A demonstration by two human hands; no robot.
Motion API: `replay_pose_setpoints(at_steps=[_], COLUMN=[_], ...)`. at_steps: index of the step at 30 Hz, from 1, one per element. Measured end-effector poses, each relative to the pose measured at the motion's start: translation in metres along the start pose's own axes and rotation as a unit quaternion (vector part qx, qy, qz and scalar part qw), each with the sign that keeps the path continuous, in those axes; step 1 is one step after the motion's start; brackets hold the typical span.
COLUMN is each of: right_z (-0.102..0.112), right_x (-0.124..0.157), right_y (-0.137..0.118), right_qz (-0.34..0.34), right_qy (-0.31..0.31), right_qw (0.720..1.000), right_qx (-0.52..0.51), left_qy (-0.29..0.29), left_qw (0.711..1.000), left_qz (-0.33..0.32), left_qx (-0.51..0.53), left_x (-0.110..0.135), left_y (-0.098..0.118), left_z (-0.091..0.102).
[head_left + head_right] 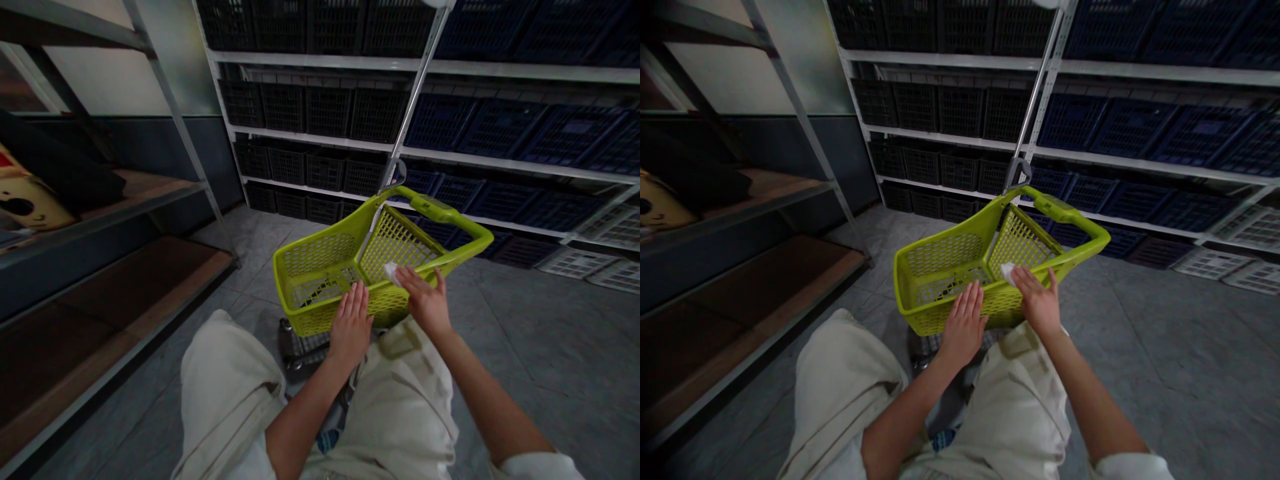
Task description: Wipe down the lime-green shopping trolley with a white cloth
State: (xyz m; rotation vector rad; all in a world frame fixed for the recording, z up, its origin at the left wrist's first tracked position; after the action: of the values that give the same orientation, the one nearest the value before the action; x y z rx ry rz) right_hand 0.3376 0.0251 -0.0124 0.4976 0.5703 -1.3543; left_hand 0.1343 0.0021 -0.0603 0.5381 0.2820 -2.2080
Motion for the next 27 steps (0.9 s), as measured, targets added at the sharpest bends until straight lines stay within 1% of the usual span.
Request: replay_pose_setpoints(at_steps=[2,3,4,5,7,10,11,12,13,15,18,19,20,21,22,24,27], right_z=[0.004,0.005,0.004,0.002,-0.004,-0.013,-0.014,-0.014,-0.012,-0.006,0.003,0.005,0.005,0.004,0.001,-0.006,-0.016], right_x=[-0.008,-0.01,-0.011,-0.009,-0.002,0.013,0.016,0.018,0.017,0.012,-0.001,-0.005,-0.007,-0.008,-0.007,0.0,0.014], right_y=[0.026,0.033,0.033,0.028,0.003,-0.043,-0.052,-0.056,-0.055,-0.035,0.012,0.025,0.032,0.033,0.029,0.005,-0.042], right_qz=[-0.043,-0.061,-0.074,-0.08,-0.074,-0.016,0.006,0.024,0.035,0.029,-0.027,-0.048,-0.066,-0.081,-0.092,-0.094,-0.046], right_qy=[0.034,0.046,0.05,0.048,0.029,-0.015,-0.028,-0.038,-0.043,-0.039,0.005,0.023,0.038,0.049,0.053,0.046,0.005], right_qw=[0.998,0.996,0.995,0.994,0.996,0.999,0.998,0.997,0.996,0.998,1.0,0.998,0.997,0.995,0.994,0.994,0.998], right_qx=[0.036,0.048,0.053,0.051,0.026,-0.036,-0.052,-0.062,-0.064,-0.047,0.007,0.023,0.034,0.039,0.037,0.014,-0.042], left_qy=[0.003,0.004,0.005,0.006,0.008,0.013,0.014,0.015,0.015,0.014,0.01,0.01,0.01,0.012,0.014,0.019,0.02], left_qw=[1.0,1.0,1.0,1.0,1.0,1.0,1.0,1.0,1.0,1.0,1.0,1.0,1.0,1.0,1.0,1.0,1.0], left_qz=[-0.003,-0.004,-0.004,-0.003,0.002,0.006,0.006,0.006,0.005,0.003,-0.001,-0.002,-0.002,0.0,0.002,0.007,0.006], left_qx=[-0.003,-0.004,-0.005,-0.006,-0.006,0.003,0.006,0.009,0.01,0.009,0.003,0.002,0.001,0.001,0.001,0.001,0.006], left_x=[0.0,-0.001,-0.001,-0.002,-0.002,-0.002,-0.001,-0.001,-0.001,0.0,-0.001,-0.001,-0.002,-0.002,-0.003,-0.003,-0.002], left_y=[0.001,0.002,0.003,0.004,0.006,0.007,0.007,0.006,0.005,0.004,0.003,0.004,0.005,0.006,0.007,0.008,0.007], left_z=[0.0,0.0,-0.001,-0.001,-0.002,-0.003,-0.003,-0.002,-0.002,-0.001,-0.001,-0.001,-0.002,-0.003,-0.004,-0.005,-0.005])
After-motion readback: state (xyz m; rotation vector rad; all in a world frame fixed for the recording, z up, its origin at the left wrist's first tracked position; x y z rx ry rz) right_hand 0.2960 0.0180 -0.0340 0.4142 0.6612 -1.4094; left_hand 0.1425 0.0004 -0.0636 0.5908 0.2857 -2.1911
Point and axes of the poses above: each hand's wrist, its own x-axis away from the middle knuckle, its own z-axis out of the back of the hand, y = z × x, the point moved 1 cm from there along -x, towards the middle knuckle, and after that the axes turned 12 degrees about -z, right-handed, at the moved point
